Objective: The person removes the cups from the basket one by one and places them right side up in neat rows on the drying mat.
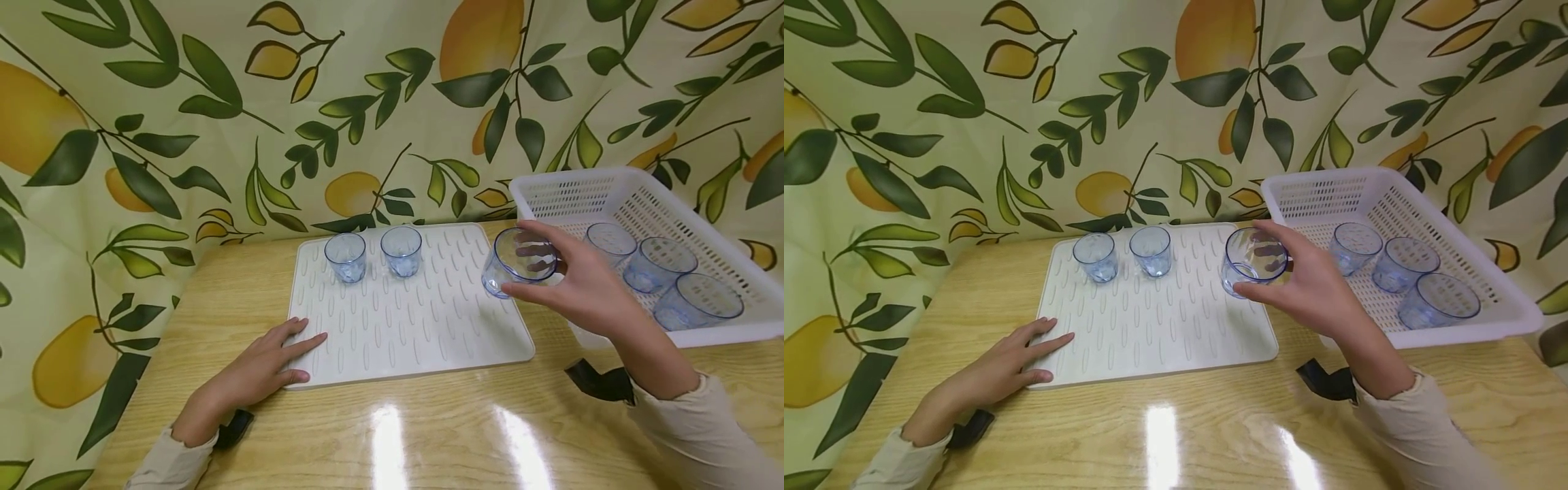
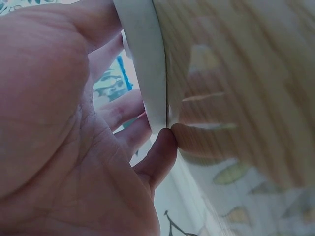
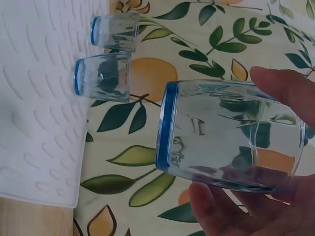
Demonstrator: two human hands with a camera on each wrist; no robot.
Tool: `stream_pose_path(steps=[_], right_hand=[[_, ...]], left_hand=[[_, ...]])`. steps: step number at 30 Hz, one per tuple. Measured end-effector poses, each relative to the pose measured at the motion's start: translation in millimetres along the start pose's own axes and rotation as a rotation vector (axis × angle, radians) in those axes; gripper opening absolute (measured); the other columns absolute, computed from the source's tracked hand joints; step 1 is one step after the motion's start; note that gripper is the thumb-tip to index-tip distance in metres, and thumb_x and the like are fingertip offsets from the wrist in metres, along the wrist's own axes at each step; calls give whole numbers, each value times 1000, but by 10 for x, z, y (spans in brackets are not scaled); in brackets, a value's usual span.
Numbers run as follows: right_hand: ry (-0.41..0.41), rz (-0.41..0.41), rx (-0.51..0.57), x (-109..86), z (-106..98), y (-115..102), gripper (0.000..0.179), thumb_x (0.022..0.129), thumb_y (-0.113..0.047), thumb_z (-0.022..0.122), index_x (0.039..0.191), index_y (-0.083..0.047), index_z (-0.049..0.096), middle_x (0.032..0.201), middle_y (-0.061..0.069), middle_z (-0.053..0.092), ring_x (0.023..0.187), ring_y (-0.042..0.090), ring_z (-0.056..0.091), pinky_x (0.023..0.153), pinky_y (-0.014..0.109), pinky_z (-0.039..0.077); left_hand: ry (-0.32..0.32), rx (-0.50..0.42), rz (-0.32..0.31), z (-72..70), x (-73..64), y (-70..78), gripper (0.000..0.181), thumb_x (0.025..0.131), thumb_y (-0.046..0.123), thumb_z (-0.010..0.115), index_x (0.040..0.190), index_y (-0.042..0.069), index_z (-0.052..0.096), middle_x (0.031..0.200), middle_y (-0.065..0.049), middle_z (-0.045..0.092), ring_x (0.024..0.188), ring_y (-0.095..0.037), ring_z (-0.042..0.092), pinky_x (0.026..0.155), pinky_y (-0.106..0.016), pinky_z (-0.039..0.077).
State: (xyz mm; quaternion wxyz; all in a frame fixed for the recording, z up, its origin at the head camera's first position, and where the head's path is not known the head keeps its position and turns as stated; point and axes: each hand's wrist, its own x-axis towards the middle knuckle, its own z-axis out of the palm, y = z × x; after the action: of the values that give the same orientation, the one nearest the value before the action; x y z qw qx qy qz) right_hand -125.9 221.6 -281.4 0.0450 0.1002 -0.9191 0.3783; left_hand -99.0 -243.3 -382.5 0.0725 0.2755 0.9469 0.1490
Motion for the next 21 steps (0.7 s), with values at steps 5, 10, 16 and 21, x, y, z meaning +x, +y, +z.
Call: stream_pose_path(steps=[5,10,16,21], right_hand=[[7,3,-2,118,79,-8,91,78,-43,85,153,-22,37,140,9,57,117,30,61,81,30,51],[14,6,17,211,163,-29,94,79,-45,83,156,-23,33,141,15,55,119,36,59,86,52,53],[17,33,59,330,295,-75,93,81,-41,83,156,-21,32,142,12,53,124,34,56,90,55,51],[8,64,98,457,417,-76,93,82,-39,82,157,-20,29,143,11,52,126,32,55,88,51,52]], left_hand=[[-11,-8,-11,1,10,11,63,92,39,66,150,28,46,156,-20,37,144,-44,34,108,-65,35],[7,8,2,-2,4,3,63,91,38,67,150,28,46,155,-20,38,143,-43,35,108,-64,36],[-1,-1,0,-20,-1,8,62,92,39,66,150,27,47,155,-19,38,143,-44,36,107,-64,36],[-9,-13,-6,-20,0,11,62,92,38,66,150,27,47,155,-19,38,144,-44,34,108,-65,35]])
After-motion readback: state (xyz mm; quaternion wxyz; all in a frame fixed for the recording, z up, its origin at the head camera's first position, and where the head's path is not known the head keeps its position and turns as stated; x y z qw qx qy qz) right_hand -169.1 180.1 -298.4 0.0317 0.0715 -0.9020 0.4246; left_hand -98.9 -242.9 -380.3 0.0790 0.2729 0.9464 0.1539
